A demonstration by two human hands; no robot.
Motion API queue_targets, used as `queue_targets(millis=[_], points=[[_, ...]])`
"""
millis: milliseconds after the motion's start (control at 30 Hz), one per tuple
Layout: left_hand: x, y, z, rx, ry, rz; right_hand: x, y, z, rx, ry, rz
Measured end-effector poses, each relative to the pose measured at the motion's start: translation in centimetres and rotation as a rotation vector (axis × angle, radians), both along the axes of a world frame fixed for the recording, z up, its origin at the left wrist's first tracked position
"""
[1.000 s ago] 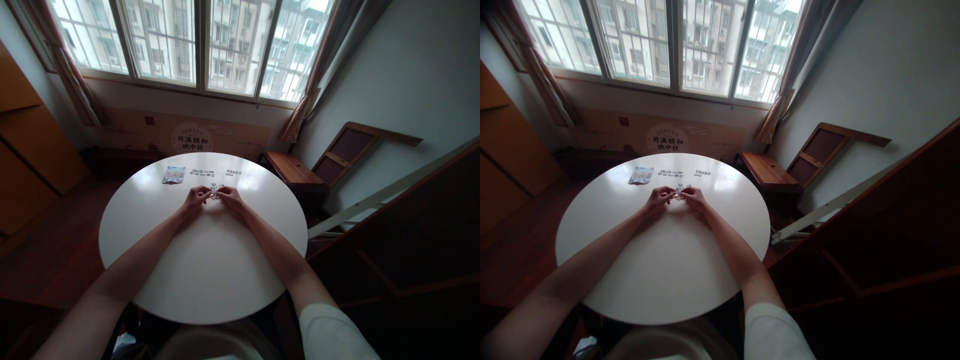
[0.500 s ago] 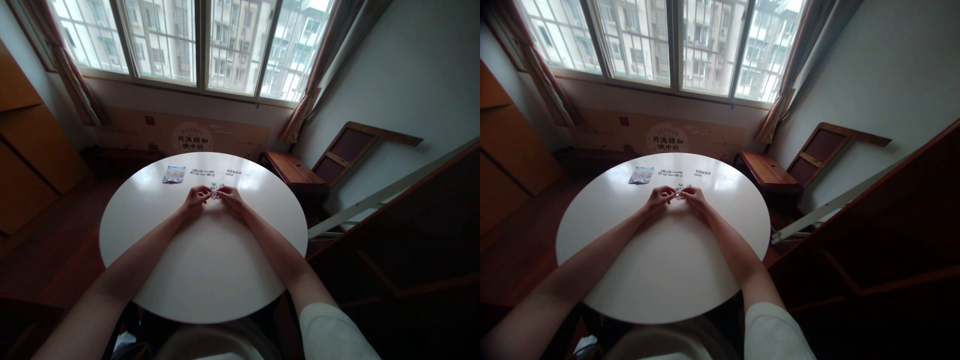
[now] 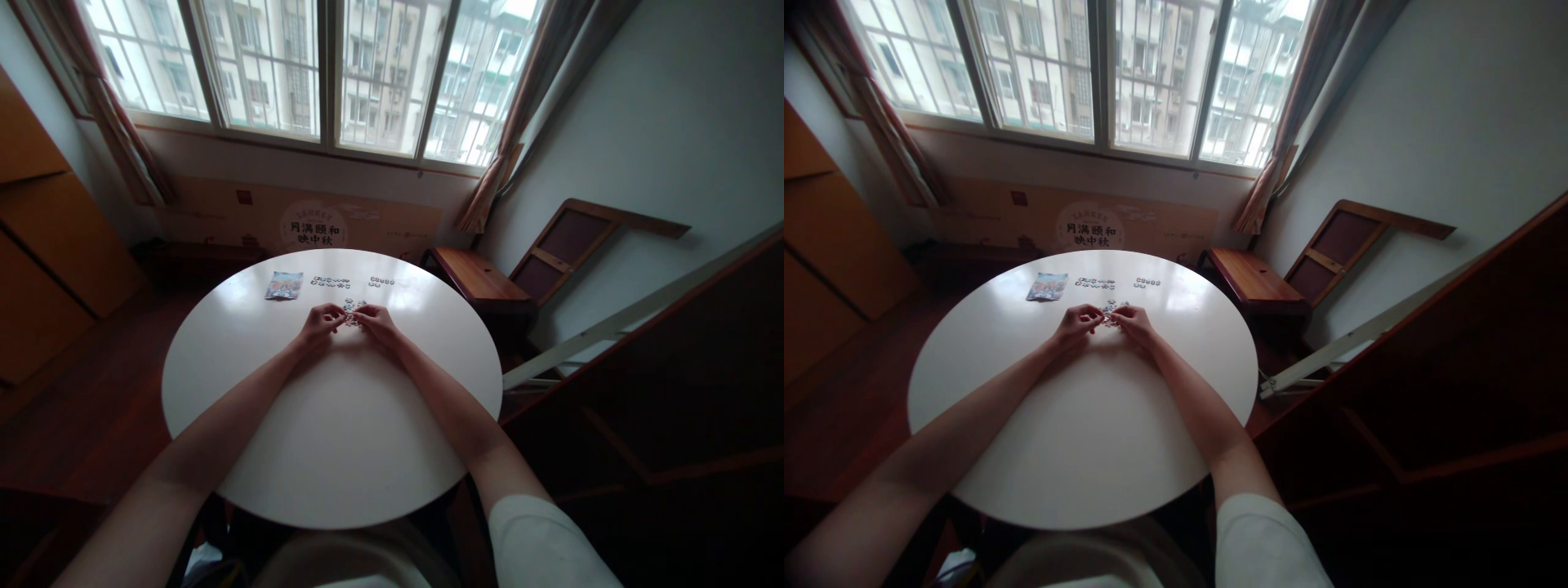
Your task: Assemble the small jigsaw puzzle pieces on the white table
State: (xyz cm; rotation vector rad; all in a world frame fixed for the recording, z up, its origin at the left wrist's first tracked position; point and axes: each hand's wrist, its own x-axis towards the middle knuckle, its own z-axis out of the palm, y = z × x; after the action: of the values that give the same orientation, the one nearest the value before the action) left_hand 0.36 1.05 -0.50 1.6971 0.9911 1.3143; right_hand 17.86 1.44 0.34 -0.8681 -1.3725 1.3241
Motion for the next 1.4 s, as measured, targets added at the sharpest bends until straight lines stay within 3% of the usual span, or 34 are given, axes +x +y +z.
queue_targets(millis=[567,1400], points=[[-0.03,0.34,-0.46,-0.007,-0.005,-0.007,0.04,0.0,-0.07,0.008,0.005,0.02],[0.09,-0.27,0.32,-0.014,-0.025,0.047,0.05,0.32,-0.36,0.02,-0.047,-0.018]])
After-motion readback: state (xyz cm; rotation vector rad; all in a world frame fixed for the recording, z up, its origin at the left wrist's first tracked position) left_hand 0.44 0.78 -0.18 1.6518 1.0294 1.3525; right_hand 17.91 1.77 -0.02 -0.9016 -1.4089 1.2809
